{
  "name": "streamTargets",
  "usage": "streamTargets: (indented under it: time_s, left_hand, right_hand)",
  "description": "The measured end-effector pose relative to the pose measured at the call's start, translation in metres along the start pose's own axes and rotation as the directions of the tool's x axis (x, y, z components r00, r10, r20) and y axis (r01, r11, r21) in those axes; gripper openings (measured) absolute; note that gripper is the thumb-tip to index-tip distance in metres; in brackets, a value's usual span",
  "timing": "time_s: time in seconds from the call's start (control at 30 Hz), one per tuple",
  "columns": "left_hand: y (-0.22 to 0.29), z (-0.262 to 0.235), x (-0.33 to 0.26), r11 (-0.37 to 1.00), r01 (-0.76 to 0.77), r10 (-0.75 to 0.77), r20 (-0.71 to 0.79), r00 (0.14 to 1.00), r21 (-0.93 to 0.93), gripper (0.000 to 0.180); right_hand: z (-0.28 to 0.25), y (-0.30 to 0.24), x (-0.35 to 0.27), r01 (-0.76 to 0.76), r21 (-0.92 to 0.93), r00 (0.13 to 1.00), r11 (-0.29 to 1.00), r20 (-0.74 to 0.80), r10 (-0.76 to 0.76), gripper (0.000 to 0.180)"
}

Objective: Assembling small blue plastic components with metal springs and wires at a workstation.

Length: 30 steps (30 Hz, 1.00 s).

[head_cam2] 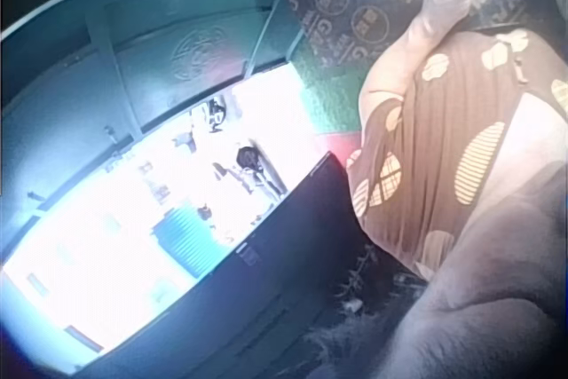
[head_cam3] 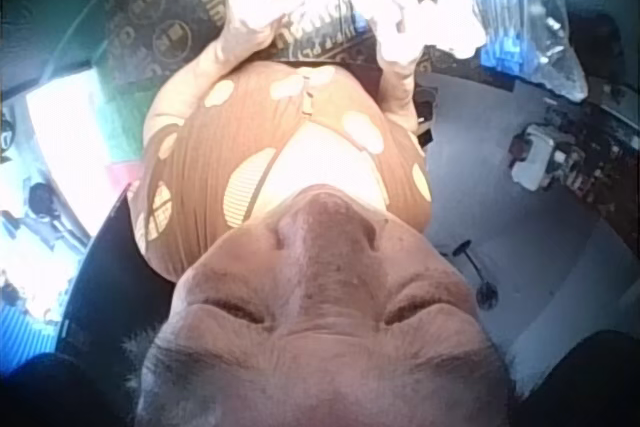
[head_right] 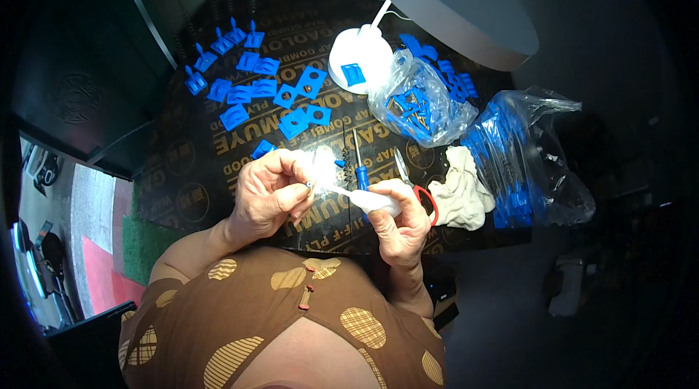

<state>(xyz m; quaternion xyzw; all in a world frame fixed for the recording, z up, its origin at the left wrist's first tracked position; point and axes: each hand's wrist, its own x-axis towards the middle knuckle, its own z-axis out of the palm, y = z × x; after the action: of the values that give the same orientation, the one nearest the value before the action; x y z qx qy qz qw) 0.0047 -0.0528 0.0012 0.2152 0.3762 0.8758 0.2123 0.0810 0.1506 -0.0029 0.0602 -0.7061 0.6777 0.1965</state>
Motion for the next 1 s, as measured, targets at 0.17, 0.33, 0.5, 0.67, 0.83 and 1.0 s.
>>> streamTargets:
  time_s: [0.17,0.33,0.5,0.67,0.83,1.0]
  left_hand:
    - [0.003,0.002,-0.001,0.998,0.029,-0.028,-0.021,0.999,0.053,0.013]
    - [0.002,0.005,-0.002,0.997,0.01,-0.008,-0.028,1.0,0.082,0.015]
    - [0.004,0.006,-0.002,0.993,0.031,-0.029,-0.023,0.999,0.113,0.014]
    - [0.005,0.006,-0.002,0.99,0.043,-0.04,-0.026,0.999,0.133,0.014]
    - [0.004,0.007,-0.002,0.984,0.005,0.001,-0.033,0.999,0.177,0.014]
    - [0.002,0.007,-0.001,0.982,0.013,-0.002,-0.055,0.998,0.186,0.013]
  right_hand:
    - [-0.002,-0.002,0.003,0.054,-0.066,0.999,0.996,0.011,-0.054,0.033]
    - [-0.003,-0.002,0.002,0.072,-0.085,0.997,0.994,0.012,-0.071,0.032]
    - [-0.003,-0.007,0.002,0.069,-0.124,0.998,0.99,0.018,-0.067,0.031]
    - [-0.004,-0.009,0.002,0.062,-0.147,0.998,0.987,0.029,-0.058,0.03]
    - [-0.004,-0.011,0.003,0.059,-0.139,0.998,0.988,0.037,-0.055,0.03]
    - [-0.005,-0.01,0.003,0.081,-0.167,0.997,0.983,0.032,-0.077,0.03]
